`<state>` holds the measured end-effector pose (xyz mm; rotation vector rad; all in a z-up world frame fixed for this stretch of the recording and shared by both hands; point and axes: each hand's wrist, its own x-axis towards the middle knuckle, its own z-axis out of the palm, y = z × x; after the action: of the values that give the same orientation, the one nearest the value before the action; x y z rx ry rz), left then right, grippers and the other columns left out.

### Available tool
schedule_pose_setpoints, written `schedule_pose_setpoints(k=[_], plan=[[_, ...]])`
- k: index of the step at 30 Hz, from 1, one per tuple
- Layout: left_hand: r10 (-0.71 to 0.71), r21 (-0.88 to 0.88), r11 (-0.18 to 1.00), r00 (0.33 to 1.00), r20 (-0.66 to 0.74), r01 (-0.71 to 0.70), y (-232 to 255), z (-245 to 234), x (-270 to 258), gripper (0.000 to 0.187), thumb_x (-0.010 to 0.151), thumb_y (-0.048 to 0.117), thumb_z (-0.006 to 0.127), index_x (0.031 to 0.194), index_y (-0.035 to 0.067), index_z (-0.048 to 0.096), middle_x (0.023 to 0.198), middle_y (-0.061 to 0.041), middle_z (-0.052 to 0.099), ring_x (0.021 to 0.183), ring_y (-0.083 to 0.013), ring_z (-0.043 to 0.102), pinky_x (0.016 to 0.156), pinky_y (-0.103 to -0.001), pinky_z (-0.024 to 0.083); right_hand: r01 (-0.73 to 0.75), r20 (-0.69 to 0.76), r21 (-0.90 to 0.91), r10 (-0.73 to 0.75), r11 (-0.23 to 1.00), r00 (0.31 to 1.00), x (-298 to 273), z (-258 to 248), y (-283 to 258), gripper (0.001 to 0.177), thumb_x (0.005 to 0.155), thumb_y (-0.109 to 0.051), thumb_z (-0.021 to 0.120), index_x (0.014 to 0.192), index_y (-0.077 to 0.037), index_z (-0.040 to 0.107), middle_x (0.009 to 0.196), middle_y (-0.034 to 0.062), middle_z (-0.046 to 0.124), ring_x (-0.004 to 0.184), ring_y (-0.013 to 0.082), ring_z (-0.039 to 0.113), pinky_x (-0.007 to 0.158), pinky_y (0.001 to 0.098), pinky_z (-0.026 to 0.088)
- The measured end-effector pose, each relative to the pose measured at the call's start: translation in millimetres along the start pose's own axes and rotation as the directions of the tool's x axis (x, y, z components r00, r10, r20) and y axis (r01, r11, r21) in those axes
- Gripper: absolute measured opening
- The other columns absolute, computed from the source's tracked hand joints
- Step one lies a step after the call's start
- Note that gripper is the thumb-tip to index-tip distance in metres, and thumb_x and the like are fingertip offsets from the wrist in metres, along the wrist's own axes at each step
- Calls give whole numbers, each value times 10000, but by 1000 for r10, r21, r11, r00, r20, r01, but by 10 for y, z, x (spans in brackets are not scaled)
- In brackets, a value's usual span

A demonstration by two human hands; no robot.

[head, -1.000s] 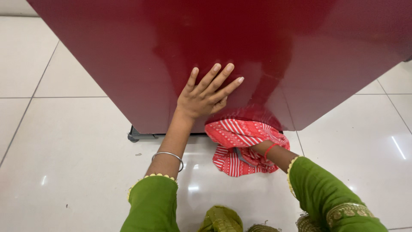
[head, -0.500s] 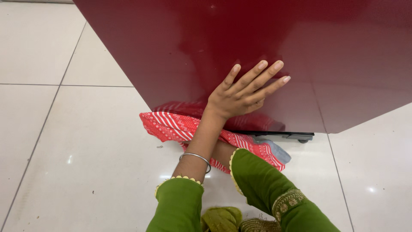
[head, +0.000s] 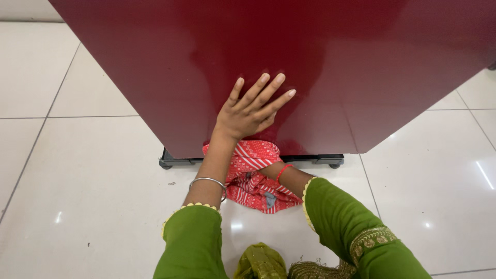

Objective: The person wipes the top, door, and side of a red refrigerator using a red and white patterned cloth. They open the door to wipe the interior edge and seal, then close it and continue wiping the exterior surfaces.

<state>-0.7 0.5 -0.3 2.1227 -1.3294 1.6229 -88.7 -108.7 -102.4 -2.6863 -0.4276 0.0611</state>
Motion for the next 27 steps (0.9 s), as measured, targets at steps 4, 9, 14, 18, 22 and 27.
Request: schedule_pose_setpoints(k=[4,9,14,18,22,27], plan=[[-6,-14,1000,998,57,7,10,-37,-52,598,1094,367,592,1661,404,408,1735,38,284,1613,-185,185,1338,-492,13,1,27,-41,0,999,1000,-276,-221,188,544,991,-569,478,1376,-209,612,1397,79,617,1262,258,597,1058,413,457],[-50,-93,993,974,223,73,73,-180,-39,694,1032,327,632,1672,405,377,1757,5,207,1618,-223,151,1318,-533,29,-1,44,-135,7,991,999,-567,-559,407,541,983,-563,489,1389,-225,607,1421,64,610,1276,246,589,1064,410,451],[-57,-74,993,941,334,87,107,-361,22,778,990,296,669,1697,383,353,1768,-33,195,1624,-259,147,1305,-577,54,-70,-1,-206,71,976,997,-822,-935,408,540,974,-556,499,1401,-241,601,1445,48,603,1291,234,581,1070,407,446],[-35,-73,995,938,346,65,74,-409,12,802,979,298,694,1698,380,347,1776,-44,207,1636,-261,154,1313,-589,84,-206,91,422,185,883,979,-685,-1338,339,547,998,-498,603,1353,-84,636,1346,197,636,1208,339,594,1029,464,469],[-77,-189,966,893,444,178,61,-294,-54,859,944,300,701,1722,264,338,1787,-50,225,1641,-282,191,1301,-637,98,-191,95,842,209,505,973,-503,-1661,321,550,1005,-474,619,1338,-38,643,1313,238,646,1184,371,600,1020,480,474],[-55,-73,994,941,334,84,-16,-147,-192,775,1004,346,692,1712,334,377,1789,-31,248,1655,-237,176,1324,-589,89,-1,-107,919,252,395,962,-432,-1785,359,529,999,-462,597,1330,-52,642,1301,219,651,1182,364,605,1024,472,474]])
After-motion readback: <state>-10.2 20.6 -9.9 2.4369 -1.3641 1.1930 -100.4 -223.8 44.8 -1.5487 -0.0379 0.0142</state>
